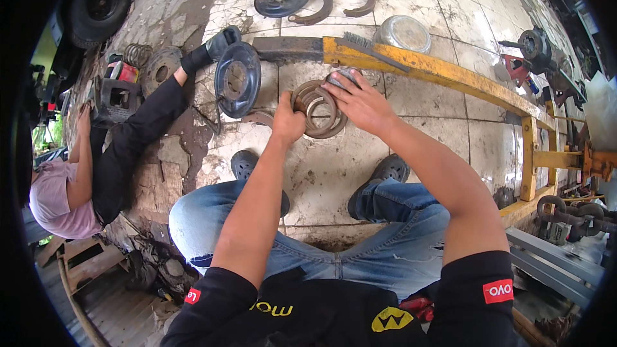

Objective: The person sits on the floor and uses a wire brush to scrub a metal coil spring. They rotate the spring to clean different sections and then wipe it with their hand.

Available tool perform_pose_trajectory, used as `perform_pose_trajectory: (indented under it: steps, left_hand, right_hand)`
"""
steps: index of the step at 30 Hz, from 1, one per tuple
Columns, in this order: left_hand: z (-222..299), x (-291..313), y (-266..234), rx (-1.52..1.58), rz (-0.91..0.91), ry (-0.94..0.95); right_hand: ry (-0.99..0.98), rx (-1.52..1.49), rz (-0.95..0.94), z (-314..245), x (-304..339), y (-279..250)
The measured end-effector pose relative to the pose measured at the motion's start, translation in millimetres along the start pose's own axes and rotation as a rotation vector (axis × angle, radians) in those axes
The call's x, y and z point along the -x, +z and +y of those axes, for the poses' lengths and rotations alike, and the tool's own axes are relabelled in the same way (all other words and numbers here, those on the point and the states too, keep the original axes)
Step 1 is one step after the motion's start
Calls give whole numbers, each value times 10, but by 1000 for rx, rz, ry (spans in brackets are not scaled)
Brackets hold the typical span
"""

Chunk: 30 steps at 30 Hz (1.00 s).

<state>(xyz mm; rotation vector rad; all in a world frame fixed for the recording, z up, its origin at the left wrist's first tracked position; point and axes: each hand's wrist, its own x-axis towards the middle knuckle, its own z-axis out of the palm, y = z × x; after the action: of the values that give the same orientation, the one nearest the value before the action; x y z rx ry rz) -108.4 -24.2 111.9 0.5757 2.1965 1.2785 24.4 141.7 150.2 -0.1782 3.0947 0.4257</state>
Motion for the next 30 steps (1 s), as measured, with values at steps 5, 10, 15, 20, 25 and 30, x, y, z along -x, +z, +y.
perform_pose_trajectory:
  steps: [5, 10, 15, 20, 25, 30]
  left_hand:
    - [22, 1, 27, 15, 64, -47]
    - [-8, -66, 20, -27, 76, -5]
    - [14, 11, 45, -7, 56, -20]
    - [-130, -16, 79, 103, 135, -17]
    - [-58, 243, 447, 284, 456, -84]
    - [22, 341, 538, 195, 422, -235]
  right_hand:
    - [-61, -301, -160, -264, 366, 67]
    - [40, -73, -76, -273, 310, 35]
    - [-4, -322, -36, -694, 462, 133]
    - [93, -279, -81, -428, 488, 5]
    - [518, -571, -78, -363, 739, -49]
    - [709, -846, 68, -321, 699, -214]
